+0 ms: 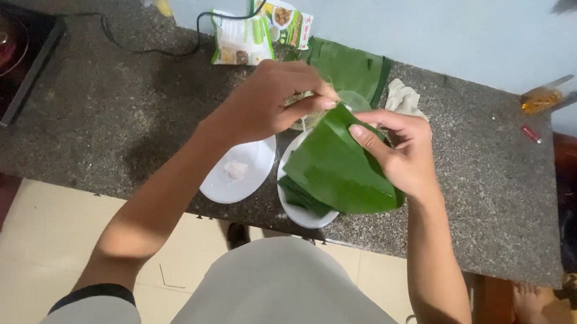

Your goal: Tearing banana leaves into smaller pieces, folding them, and wiping them clean.

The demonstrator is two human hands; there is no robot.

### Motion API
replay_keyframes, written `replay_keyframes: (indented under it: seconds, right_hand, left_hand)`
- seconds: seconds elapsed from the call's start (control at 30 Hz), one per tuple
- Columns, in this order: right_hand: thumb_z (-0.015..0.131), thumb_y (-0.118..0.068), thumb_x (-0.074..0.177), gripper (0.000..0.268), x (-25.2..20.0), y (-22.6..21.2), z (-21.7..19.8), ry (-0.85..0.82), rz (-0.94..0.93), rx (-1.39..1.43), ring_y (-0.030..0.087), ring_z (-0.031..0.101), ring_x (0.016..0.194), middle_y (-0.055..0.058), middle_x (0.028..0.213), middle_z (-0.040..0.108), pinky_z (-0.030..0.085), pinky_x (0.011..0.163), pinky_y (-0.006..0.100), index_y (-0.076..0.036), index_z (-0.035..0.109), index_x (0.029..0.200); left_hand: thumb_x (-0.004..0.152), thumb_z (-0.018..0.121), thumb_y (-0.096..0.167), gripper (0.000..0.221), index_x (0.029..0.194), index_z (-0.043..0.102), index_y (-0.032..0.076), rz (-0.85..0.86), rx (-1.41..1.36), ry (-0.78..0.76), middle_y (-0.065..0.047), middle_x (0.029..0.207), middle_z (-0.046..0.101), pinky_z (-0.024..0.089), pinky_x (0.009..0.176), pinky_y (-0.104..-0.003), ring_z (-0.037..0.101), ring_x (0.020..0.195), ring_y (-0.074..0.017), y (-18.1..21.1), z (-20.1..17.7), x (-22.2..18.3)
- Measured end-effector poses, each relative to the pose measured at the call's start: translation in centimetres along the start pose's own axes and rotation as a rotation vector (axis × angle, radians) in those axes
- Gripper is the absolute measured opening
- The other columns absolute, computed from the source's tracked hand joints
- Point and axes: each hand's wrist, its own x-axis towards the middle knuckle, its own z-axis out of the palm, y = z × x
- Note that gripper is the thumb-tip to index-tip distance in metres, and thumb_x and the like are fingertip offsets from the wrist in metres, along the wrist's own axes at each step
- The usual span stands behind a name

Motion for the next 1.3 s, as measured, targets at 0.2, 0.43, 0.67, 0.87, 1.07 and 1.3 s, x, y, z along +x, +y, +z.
replay_keyframes:
  seconds: [0.2,0.43,0.67,0.87,1.07,1.3]
  right_hand:
    - [0.061,0.007,0.084,0.014,-0.2,1.1,0.3,0.01,-0.041,0.031,0.022,0.055,0.065,0.014,0.069,0.063,0.046,0.074,0.037,0.0,0.069,0.092]
    - [0.066,0.006,0.083,0.009,0.5,0.6,1.6,0.063,-0.079,0.026,0.013,0.051,0.069,0.01,0.065,0.06,0.047,0.069,0.033,0.002,0.067,0.091]
    - [0.067,0.005,0.085,0.005,0.5,1.2,3.0,0.223,-0.13,-0.044,0.013,0.049,0.06,0.009,0.058,0.054,0.044,0.062,0.031,0.001,0.069,0.083]
    - [0.065,0.002,0.087,0.011,-0.4,2.7,4.4,0.31,-0.126,-0.055,0.014,0.051,0.058,0.009,0.058,0.057,0.044,0.059,0.031,-0.002,0.071,0.08]
    - [0.066,0.005,0.085,0.007,-1.2,3.2,4.9,0.417,-0.096,-0.067,0.012,0.051,0.061,0.013,0.056,0.057,0.044,0.055,0.031,0.001,0.072,0.083]
    - [0.068,0.005,0.084,0.006,-1.6,2.8,4.7,0.451,-0.08,-0.051,0.01,0.052,0.065,0.013,0.059,0.061,0.046,0.056,0.03,0.0,0.072,0.084]
  left_hand:
    - [0.091,0.062,0.008,0.007,0.087,0.067,0.005,0.025,-0.095,0.095,-0.008,0.068,0.064,0.038,0.046,-0.024,0.043,0.047,-0.0119,1.2,0.7,0.9]
    - [0.086,0.065,0.003,0.004,0.083,0.067,0.003,0.166,0.069,0.203,-0.008,0.064,0.061,0.046,0.052,-0.03,0.056,0.054,-0.0196,0.6,2.7,1.3]
    - [0.083,0.069,0.003,0.007,0.078,0.069,0.008,0.127,0.064,0.258,-0.002,0.065,0.056,0.049,0.056,-0.028,0.057,0.057,-0.0143,-1.1,3.4,0.5]
    - [0.083,0.067,0.005,0.004,0.08,0.067,0.008,0.064,0.19,0.4,-0.003,0.065,0.054,0.049,0.057,-0.031,0.056,0.058,-0.0201,-1.4,5.6,-1.6]
    - [0.085,0.064,0.004,0.009,0.078,0.068,0.007,-0.057,0.185,0.461,-0.003,0.064,0.058,0.049,0.058,-0.03,0.057,0.059,-0.0181,-0.6,6.9,-3.1]
    - [0.084,0.066,0.004,0.005,0.08,0.069,0.004,-0.119,0.241,0.548,-0.004,0.064,0.058,0.05,0.057,-0.029,0.059,0.059,-0.0192,0.1,6.6,-3.5]
